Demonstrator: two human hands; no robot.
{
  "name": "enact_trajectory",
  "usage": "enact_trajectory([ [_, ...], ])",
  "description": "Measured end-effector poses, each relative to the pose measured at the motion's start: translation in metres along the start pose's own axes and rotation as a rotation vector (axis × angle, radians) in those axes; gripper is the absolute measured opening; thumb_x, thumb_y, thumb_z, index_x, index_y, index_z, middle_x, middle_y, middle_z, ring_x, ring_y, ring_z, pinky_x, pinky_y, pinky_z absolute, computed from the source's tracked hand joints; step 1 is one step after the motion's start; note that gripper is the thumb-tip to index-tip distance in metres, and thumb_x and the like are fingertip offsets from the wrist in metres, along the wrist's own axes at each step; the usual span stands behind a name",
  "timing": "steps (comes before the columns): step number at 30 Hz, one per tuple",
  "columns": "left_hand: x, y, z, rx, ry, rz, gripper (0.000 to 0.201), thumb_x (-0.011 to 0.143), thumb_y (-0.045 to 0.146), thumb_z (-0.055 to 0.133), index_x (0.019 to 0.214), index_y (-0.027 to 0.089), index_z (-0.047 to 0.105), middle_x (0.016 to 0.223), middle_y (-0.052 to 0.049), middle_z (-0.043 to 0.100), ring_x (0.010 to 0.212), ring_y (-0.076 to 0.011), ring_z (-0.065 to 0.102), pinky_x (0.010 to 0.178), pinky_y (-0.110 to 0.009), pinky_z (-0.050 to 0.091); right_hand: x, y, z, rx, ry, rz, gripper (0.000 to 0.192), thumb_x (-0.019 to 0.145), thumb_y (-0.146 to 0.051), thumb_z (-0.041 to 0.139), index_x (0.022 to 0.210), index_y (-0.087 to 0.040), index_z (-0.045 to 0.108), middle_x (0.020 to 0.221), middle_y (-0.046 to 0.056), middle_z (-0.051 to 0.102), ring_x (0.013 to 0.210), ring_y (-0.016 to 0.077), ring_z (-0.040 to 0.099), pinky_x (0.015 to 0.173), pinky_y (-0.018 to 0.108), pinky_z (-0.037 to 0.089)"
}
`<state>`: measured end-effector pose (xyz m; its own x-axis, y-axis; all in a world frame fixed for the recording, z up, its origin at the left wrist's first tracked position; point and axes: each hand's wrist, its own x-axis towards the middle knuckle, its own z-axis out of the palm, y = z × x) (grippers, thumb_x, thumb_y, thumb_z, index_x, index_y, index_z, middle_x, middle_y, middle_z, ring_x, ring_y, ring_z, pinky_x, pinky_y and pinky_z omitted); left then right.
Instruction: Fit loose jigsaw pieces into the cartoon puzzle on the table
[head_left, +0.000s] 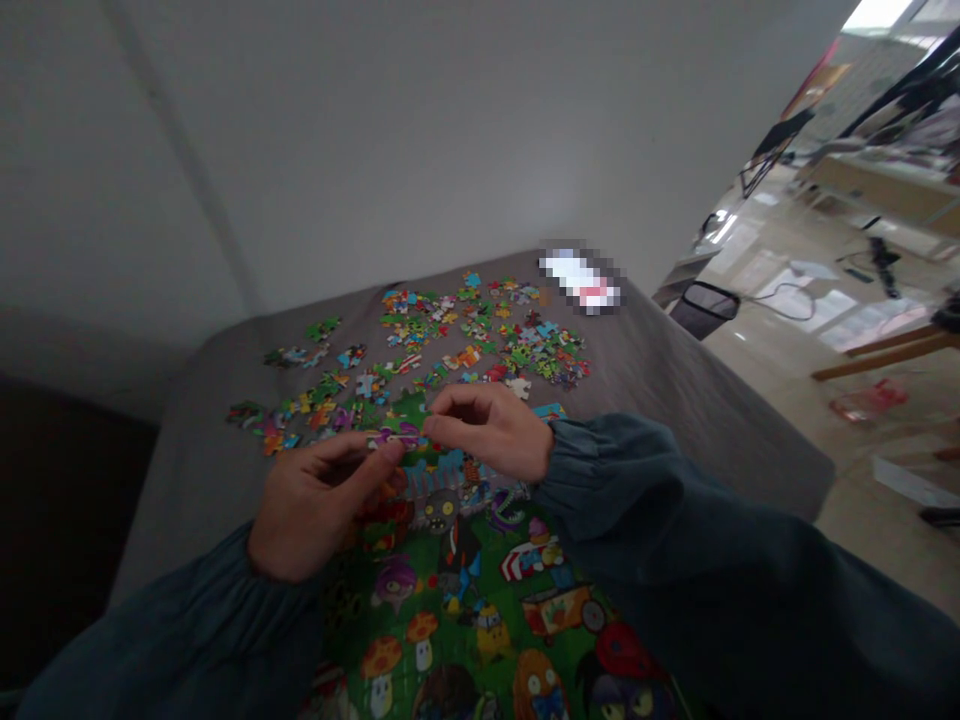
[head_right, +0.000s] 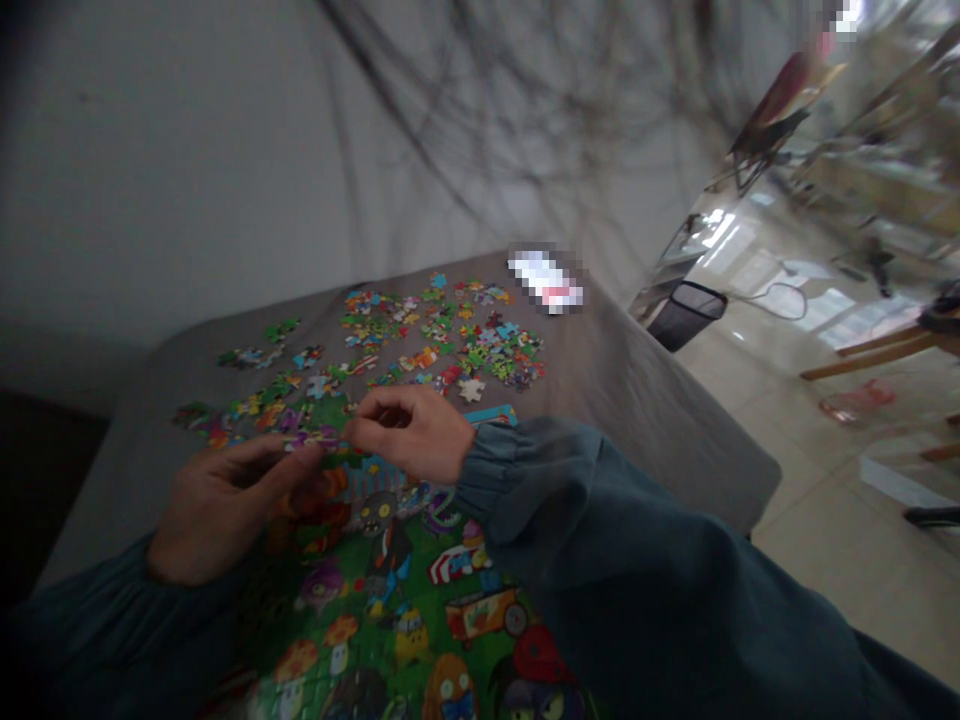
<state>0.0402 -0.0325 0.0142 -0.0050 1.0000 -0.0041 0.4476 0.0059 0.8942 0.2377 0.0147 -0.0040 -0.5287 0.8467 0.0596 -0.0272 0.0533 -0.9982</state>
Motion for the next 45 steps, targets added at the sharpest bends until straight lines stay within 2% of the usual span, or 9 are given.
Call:
enact_trajectory([
  [5,0.0,-0.005,0.002,-0.091,0.114,0.118,0.028,0.073,0.048,0.079,0.065,0.022,0.073,0.064,-0.002,0.076,0.046,-0.0143,0.063,0.041,-0.022,0.051,-0.004,-0.005,0.0,-0.179,0.041,-0.228,0.024,0.089,-0.038,0.06,0.077,-0.018,0.064,0.072,-0.001,0.059,0.066,0.0108,0.052,0.064,0.026,0.042],
  [8,-0.002,-0.005,0.004,-0.158,0.147,0.204,0.018,0.072,0.04,0.081,0.067,0.024,0.074,0.085,-0.004,0.082,0.063,-0.0177,0.072,0.053,-0.024,0.059,-0.004,-0.006,0.0,-0.209,0.003,-0.23,0.028,0.091,-0.042,0.058,0.077,-0.018,0.063,0.072,-0.001,0.058,0.066,0.011,0.051,0.063,0.026,0.041],
  [10,-0.004,-0.005,0.004,-0.134,0.157,0.213,0.015,0.072,0.037,0.08,0.067,0.024,0.075,0.08,-0.004,0.081,0.063,-0.0185,0.073,0.055,-0.025,0.06,-0.005,-0.007,0.0,-0.228,-0.046,-0.197,0.034,0.093,-0.047,0.058,0.077,-0.018,0.062,0.07,-0.002,0.055,0.065,0.011,0.049,0.062,0.026,0.04],
  [14,-0.006,-0.006,0.001,0.012,0.177,0.175,0.017,0.074,0.042,0.078,0.071,0.025,0.077,0.064,0.0,0.076,0.049,-0.0157,0.066,0.045,-0.022,0.054,-0.006,-0.011,-0.003,-0.266,-0.088,-0.166,0.046,0.094,-0.056,0.057,0.07,-0.018,0.059,0.066,-0.003,0.049,0.063,0.0104,0.045,0.059,0.025,0.037],
  [20,-0.006,-0.002,-0.002,0.135,-0.056,0.18,0.026,0.075,0.046,0.073,0.061,0.024,0.075,0.05,0.002,0.068,0.041,-0.0136,0.057,0.038,-0.021,0.043,-0.002,-0.006,-0.006,-0.07,-0.135,-0.066,0.024,0.09,-0.04,0.069,0.098,-0.017,0.07,0.076,-0.002,0.064,0.067,0.0103,0.055,0.064,0.025,0.046],
  [23,-0.005,0.001,-0.001,0.15,-0.01,0.146,0.027,0.075,0.048,0.072,0.06,0.024,0.074,0.048,0.002,0.066,0.04,-0.0128,0.055,0.037,-0.02,0.04,0.002,0.0,-0.009,0.055,-0.157,-0.038,0.02,0.084,-0.033,0.076,0.093,-0.017,0.07,0.076,-0.002,0.067,0.066,0.0096,0.059,0.065,0.024,0.05],
  [29,0.002,0.007,-0.001,0.082,0.11,0.032,0.036,0.073,0.051,0.07,0.05,0.024,0.067,0.051,-0.001,0.069,0.044,-0.0153,0.06,0.04,-0.021,0.048,0.005,0.002,-0.015,0.209,0.026,-0.007,0.023,0.08,-0.031,0.081,0.088,-0.018,0.065,0.071,-0.004,0.066,0.062,0.0087,0.061,0.062,0.023,0.053],
  [36,0.002,0.01,0.003,-0.042,-0.02,-0.026,0.04,0.067,0.062,0.08,0.059,0.024,0.071,0.055,-0.003,0.073,0.045,-0.0189,0.066,0.043,-0.024,0.055,0.0,-0.004,-0.008,-0.016,0.056,-0.067,0.018,0.091,-0.024,0.068,0.108,-0.018,0.072,0.087,0.001,0.072,0.069,0.0097,0.063,0.066,0.024,0.056],
  [45,0.0,0.007,0.004,-0.065,-0.024,-0.078,0.042,0.068,0.062,0.079,0.059,0.023,0.068,0.058,-0.003,0.074,0.046,-0.0177,0.066,0.043,-0.024,0.055,-0.002,0.001,-0.004,-0.13,0.023,-0.134,0.023,0.095,-0.023,0.065,0.116,-0.018,0.072,0.095,0.003,0.074,0.077,0.0128,0.067,0.073,0.028,0.059],
])
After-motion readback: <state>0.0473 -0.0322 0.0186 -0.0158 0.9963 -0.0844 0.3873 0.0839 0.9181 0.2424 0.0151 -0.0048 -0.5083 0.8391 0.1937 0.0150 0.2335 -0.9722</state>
